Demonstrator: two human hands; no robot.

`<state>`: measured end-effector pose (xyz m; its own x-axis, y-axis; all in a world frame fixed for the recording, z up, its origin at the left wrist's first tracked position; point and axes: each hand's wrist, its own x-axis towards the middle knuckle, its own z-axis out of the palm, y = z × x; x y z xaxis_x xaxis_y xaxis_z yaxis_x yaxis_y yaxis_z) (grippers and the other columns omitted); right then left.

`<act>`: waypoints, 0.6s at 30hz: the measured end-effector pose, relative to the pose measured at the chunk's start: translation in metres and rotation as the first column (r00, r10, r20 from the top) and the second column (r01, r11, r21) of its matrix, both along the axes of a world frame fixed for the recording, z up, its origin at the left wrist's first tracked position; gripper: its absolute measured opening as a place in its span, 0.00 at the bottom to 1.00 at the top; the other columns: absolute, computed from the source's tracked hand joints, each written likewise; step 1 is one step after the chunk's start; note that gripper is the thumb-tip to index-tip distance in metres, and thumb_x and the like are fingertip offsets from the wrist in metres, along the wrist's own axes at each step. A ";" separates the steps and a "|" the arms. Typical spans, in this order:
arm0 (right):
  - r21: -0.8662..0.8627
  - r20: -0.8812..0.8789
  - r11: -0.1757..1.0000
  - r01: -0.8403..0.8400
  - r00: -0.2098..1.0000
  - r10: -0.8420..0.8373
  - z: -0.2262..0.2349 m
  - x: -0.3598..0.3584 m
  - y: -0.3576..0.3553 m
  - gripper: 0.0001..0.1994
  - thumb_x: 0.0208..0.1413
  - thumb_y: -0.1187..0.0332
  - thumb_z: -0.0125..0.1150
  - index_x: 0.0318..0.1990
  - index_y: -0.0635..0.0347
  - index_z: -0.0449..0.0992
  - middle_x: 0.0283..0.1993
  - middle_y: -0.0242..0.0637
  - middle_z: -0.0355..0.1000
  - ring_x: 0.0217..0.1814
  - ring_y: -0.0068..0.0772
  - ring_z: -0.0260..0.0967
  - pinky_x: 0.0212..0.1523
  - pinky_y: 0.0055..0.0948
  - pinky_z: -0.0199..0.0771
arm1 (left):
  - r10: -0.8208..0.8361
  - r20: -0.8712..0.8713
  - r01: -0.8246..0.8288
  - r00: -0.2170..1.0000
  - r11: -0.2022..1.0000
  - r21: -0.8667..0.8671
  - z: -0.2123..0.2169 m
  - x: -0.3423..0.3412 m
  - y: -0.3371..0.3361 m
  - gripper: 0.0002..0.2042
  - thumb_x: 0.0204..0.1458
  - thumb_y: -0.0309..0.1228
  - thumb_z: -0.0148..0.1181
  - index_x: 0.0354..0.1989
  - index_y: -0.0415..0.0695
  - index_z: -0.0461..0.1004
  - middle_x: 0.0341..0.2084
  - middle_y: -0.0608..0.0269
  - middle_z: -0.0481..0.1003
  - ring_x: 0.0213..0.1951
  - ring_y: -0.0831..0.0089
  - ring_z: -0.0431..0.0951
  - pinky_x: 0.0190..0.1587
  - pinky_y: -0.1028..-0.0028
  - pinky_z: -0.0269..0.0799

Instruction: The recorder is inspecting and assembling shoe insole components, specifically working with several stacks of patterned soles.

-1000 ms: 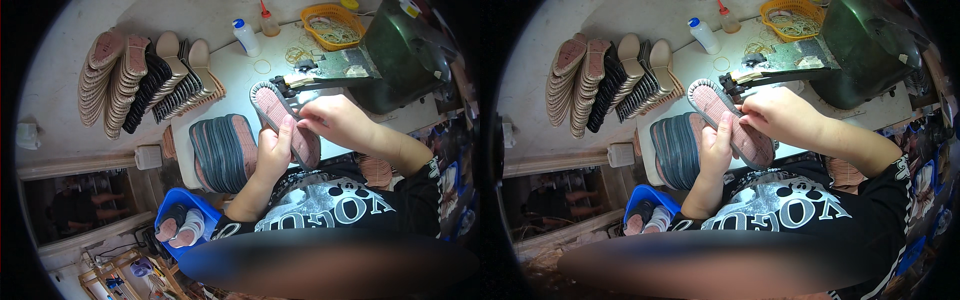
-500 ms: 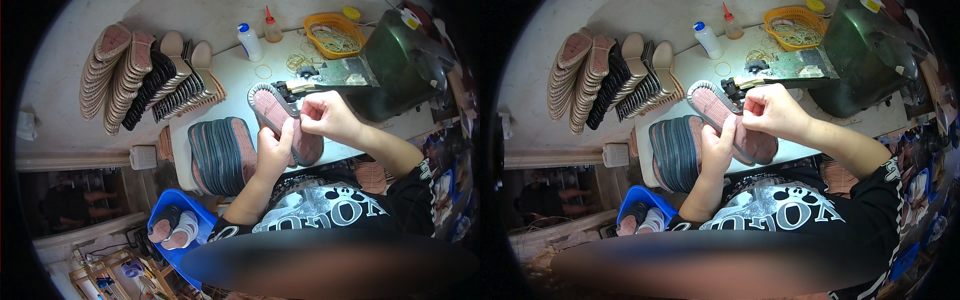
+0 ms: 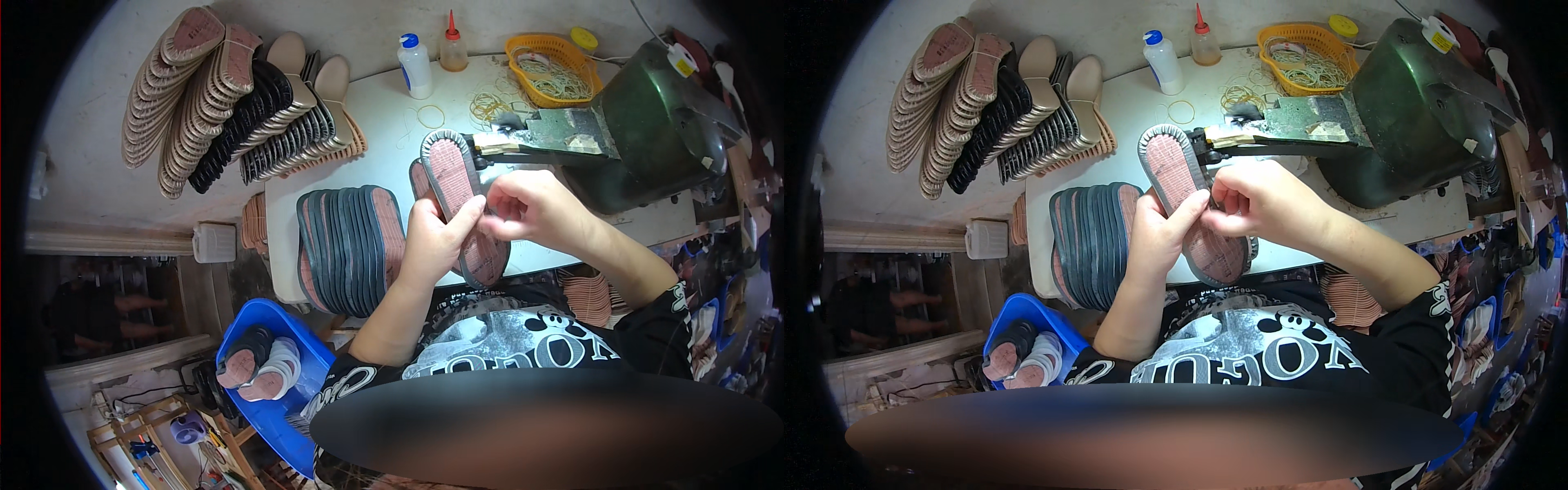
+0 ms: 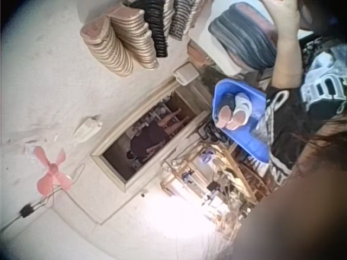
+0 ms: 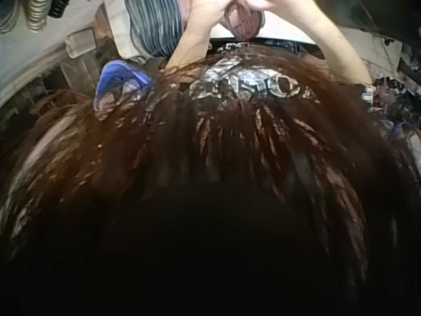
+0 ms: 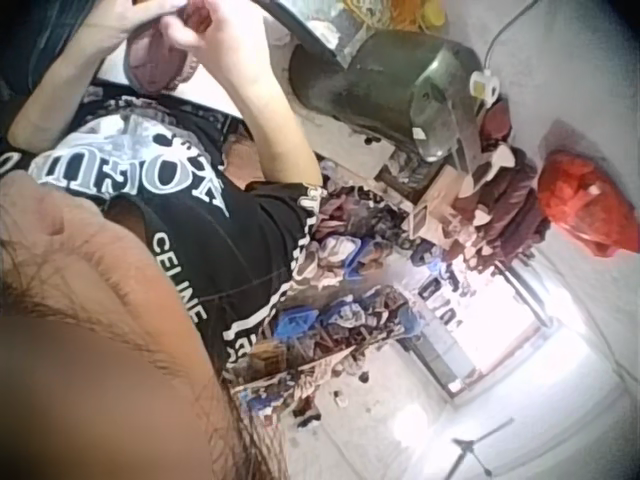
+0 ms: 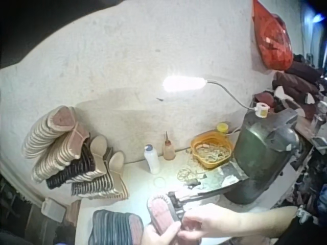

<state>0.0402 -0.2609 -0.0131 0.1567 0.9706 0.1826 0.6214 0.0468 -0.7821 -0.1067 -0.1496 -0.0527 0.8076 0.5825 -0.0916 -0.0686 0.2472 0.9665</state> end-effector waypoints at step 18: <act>-0.084 0.171 0.995 -0.049 0.983 0.063 0.005 0.009 0.025 0.09 0.49 0.69 0.55 0.22 0.65 0.68 0.18 0.39 0.64 0.21 0.36 0.64 0.26 0.33 0.64 | 0.180 -0.001 -0.150 0.984 0.825 0.545 0.006 0.011 0.007 0.16 0.57 0.34 0.52 0.33 0.27 0.67 0.17 0.45 0.72 0.21 0.56 0.74 0.27 0.62 0.67</act>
<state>0.0497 -0.2360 -0.0078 0.0747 0.9894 0.1244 0.7458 0.0274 -0.6656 -0.0961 -0.1428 -0.0468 0.6979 0.6750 0.2394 -0.0088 -0.3262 0.9453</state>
